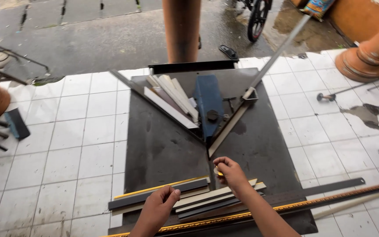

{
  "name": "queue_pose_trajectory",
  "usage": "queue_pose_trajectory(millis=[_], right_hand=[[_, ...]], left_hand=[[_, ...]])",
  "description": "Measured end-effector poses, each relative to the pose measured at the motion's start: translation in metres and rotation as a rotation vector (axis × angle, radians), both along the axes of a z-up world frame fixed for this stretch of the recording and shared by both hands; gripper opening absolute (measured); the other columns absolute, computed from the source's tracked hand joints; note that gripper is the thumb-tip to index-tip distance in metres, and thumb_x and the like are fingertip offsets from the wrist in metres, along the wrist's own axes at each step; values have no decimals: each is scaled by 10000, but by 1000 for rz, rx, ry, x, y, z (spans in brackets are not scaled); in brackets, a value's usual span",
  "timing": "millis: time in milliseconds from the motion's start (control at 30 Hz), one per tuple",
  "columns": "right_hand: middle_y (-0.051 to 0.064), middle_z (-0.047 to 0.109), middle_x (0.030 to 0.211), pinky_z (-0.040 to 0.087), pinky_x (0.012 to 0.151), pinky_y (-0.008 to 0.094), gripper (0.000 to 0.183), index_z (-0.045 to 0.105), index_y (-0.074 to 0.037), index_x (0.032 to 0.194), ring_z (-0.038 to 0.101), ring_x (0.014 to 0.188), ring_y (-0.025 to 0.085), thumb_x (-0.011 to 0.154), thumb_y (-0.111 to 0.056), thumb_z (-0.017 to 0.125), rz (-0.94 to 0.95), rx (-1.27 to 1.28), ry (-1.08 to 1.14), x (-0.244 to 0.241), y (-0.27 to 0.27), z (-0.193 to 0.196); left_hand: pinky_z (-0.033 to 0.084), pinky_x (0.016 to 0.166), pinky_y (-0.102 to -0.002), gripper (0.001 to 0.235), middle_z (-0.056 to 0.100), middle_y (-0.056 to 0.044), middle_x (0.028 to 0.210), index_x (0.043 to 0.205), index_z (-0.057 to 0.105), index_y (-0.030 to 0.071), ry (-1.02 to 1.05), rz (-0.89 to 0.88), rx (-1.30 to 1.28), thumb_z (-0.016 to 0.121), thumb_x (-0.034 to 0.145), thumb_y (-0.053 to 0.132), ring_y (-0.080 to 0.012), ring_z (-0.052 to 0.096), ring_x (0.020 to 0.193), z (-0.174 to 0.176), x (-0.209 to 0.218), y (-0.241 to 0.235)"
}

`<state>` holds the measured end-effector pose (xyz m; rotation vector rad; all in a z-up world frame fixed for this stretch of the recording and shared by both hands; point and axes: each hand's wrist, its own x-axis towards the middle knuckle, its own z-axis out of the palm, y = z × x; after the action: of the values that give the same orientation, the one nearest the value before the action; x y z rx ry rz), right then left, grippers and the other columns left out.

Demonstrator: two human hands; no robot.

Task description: Measuring and marking wooden frame moldings on a miter cutting station using a ruler and pencil.

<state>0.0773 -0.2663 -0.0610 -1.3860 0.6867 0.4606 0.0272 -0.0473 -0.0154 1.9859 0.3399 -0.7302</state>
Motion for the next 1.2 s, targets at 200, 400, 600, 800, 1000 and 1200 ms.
queue_pose_trajectory(millis=[200,400,600,800,1000,1200], right_hand=[[65,444,761,247,398,208,79,450,-88,721,270,479,104,769,-65,391,-444,730,73,-31,-92,-24],[32,512,831,362,428,167,135,537,-115,878,382,534,84,869,-183,420,-652,725,107,-34,-162,5],[129,600,995,497,709,278,237,547,-32,1057,582,880,208,892,-118,400,-802,630,-11,-7,-236,10],[114,558,1036,468,832,339,239,542,-37,1026,574,975,266,905,-157,374,-949,696,18,33,-302,-11],[144,498,1121,421,928,361,259,521,-37,1032,522,1074,269,897,-186,358,-1004,731,92,89,-329,-43],[244,262,1393,205,1056,476,611,236,62,1339,312,1272,371,895,-341,353,-1004,940,226,157,-338,-148]], left_hand=[[383,550,-248,563,368,-16,408,425,338,90,-12,-29,-168,517,865,391,-147,614,542,-17,20,-68],[464,737,-272,543,706,-29,821,725,705,100,158,-128,-162,324,829,472,-150,651,845,29,48,-167],[422,784,-229,415,670,20,908,882,663,127,205,-285,-175,357,863,407,-103,595,850,36,66,-247],[385,884,-347,510,589,38,1179,1201,562,215,443,-102,-357,435,768,453,-156,555,1074,33,89,-304],[355,1021,-507,658,370,-4,1378,1333,343,215,507,117,-749,460,729,450,-264,371,1257,20,117,-342],[373,1029,-488,707,398,34,1364,1317,374,265,540,117,-658,472,662,511,-228,381,1262,9,134,-353]])
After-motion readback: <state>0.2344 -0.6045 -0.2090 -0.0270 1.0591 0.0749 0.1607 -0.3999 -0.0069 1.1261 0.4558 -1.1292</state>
